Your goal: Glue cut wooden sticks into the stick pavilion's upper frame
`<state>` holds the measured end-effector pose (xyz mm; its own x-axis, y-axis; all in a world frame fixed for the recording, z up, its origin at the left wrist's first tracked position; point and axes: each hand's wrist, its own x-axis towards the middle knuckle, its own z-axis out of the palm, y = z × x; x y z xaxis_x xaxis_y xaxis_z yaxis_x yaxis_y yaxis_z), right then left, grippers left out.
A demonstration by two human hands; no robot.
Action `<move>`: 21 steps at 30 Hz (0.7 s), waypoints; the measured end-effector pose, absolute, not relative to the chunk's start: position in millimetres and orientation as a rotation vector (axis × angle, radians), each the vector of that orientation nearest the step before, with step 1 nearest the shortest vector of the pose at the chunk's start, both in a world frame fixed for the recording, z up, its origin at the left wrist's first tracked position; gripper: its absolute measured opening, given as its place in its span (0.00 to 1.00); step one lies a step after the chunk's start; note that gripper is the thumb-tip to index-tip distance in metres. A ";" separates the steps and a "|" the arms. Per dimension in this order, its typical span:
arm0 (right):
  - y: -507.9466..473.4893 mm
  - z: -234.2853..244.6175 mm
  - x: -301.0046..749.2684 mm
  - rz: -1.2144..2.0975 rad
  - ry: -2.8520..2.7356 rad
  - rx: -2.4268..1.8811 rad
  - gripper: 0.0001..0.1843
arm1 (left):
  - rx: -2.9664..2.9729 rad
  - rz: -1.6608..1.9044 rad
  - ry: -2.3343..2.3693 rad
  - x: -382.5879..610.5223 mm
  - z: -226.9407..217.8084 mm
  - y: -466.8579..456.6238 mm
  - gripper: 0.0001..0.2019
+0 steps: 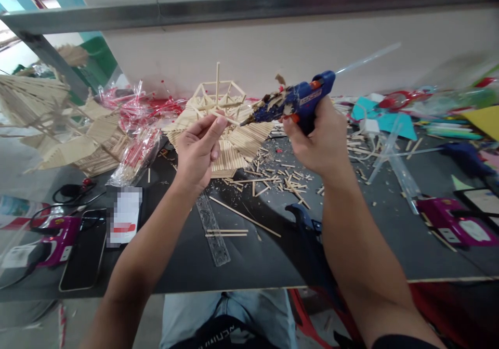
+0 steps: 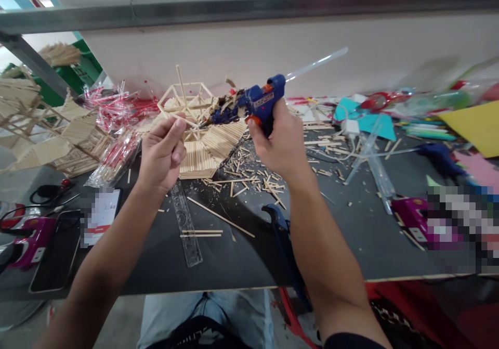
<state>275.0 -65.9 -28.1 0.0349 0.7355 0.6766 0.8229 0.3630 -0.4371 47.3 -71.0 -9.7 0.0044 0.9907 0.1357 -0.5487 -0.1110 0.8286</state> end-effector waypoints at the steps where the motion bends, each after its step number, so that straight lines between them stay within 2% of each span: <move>1: -65.8 -28.2 275.2 -0.119 -1.712 -1.398 0.17 | 0.876 1.490 0.680 47.3 -9.7 -71.0 0.06; 11: -67.9 -25.9 274.5 -0.123 -1.697 -1.408 0.15 | 0.885 1.488 0.712 47.5 -10.4 -70.6 0.06; 21: -71.1 -23.1 271.1 -0.046 -1.682 -1.427 0.19 | 0.906 1.504 0.679 48.9 -12.3 -69.2 0.06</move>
<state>271.1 -71.1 -23.1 0.0732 0.7690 0.6350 0.8025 0.3327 -0.4954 48.9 -69.2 -12.3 -0.0038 0.9872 0.1594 -0.5337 -0.1368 0.8345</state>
